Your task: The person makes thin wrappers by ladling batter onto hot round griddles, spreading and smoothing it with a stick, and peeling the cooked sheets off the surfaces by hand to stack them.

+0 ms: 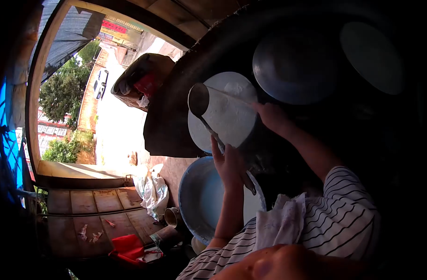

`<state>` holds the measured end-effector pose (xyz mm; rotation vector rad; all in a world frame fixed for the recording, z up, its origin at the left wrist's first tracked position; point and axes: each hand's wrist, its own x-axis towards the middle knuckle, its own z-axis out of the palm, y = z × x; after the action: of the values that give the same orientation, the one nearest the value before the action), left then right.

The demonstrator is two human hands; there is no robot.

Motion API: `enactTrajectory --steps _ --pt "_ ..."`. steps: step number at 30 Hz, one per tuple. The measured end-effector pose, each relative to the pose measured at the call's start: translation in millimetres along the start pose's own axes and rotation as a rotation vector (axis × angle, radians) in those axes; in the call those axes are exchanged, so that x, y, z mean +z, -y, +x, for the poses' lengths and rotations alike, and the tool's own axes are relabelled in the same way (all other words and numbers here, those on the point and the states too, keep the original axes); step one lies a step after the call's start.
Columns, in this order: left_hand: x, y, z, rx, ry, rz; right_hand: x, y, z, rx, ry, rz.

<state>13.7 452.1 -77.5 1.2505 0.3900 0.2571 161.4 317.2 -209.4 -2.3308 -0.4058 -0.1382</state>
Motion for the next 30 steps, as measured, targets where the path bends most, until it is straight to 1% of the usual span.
enactTrajectory --steps 1,2,4,6,7,8,10,11,12,13,14,16,17,18,20,21,22,24,25,26,28,29,30 --pt "-6 -5 1 -0.001 0.037 0.023 -10 3 -15 0.070 0.016 -0.027" --pt "-11 -5 5 -0.011 0.023 0.064 24 -41 -23 0.073 -0.142 0.033" --pt "-12 -2 26 -0.031 0.041 0.142 29 -39 -37 0.149 -0.017 0.010" --pt "7 1 49 -0.129 0.045 0.048 23 1 -19 0.114 0.074 -0.082" --pt "19 3 61 -0.159 0.063 -0.010 10 16 -4 0.080 0.179 -0.157" --pt "16 5 75 -0.155 0.246 -0.248 14 6 5 0.010 0.155 -0.179" --pt "-23 0 101 -0.197 0.587 -0.674 7 -27 -7 -0.039 -0.126 -0.156" --pt "-29 -22 93 -0.360 0.559 -0.924 15 -55 -26 -0.001 -0.214 0.031" --pt "-28 -43 86 -0.383 0.461 -0.880 6 -47 -39 0.071 -0.059 0.001" --pt "-40 -40 94 -0.437 0.432 -0.927 -3 -38 -52 0.136 0.100 -0.040" --pt "-42 -36 104 -0.497 0.418 -0.978 -28 -1 -52 0.117 0.172 -0.127" --pt "-42 -31 118 -0.625 0.367 -1.084 -15 15 -38 0.092 0.196 -0.115" --pt "-38 -33 127 -0.696 0.337 -1.135 -5 6 -26 0.026 0.138 -0.080" --pt "-36 -39 137 -0.752 0.394 -1.157 5 -9 -14 -0.033 0.087 -0.041" --pt "-52 -38 134 -0.878 0.408 -1.232 19 -40 2 -0.049 -0.104 0.136" --pt "-60 -34 138 -0.872 0.397 -1.297 12 -37 5 0.045 0.049 0.195" --pt "-69 -31 136 -0.888 0.347 -1.288 7 -28 8 -0.024 0.131 0.268" --pt "-66 -27 150 -0.915 0.333 -1.257 4 -11 13 -0.100 0.187 0.236" --pt "-65 -23 155 -0.892 0.303 -1.238 -1 -2 15 -0.113 0.240 0.185" --pt "-67 -19 165 -0.825 0.315 -1.155 -6 2 11 -0.055 0.307 0.222" --pt "-73 0 177 -0.708 0.301 -1.017 -19 2 -15 0.075 0.281 0.344" --pt "-77 5 175 -0.776 0.312 -1.087 -17 -7 -30 0.206 0.145 0.404" --pt "-72 0 163 -0.710 0.260 -0.983 -19 -4 -55 0.349 0.034 0.458"
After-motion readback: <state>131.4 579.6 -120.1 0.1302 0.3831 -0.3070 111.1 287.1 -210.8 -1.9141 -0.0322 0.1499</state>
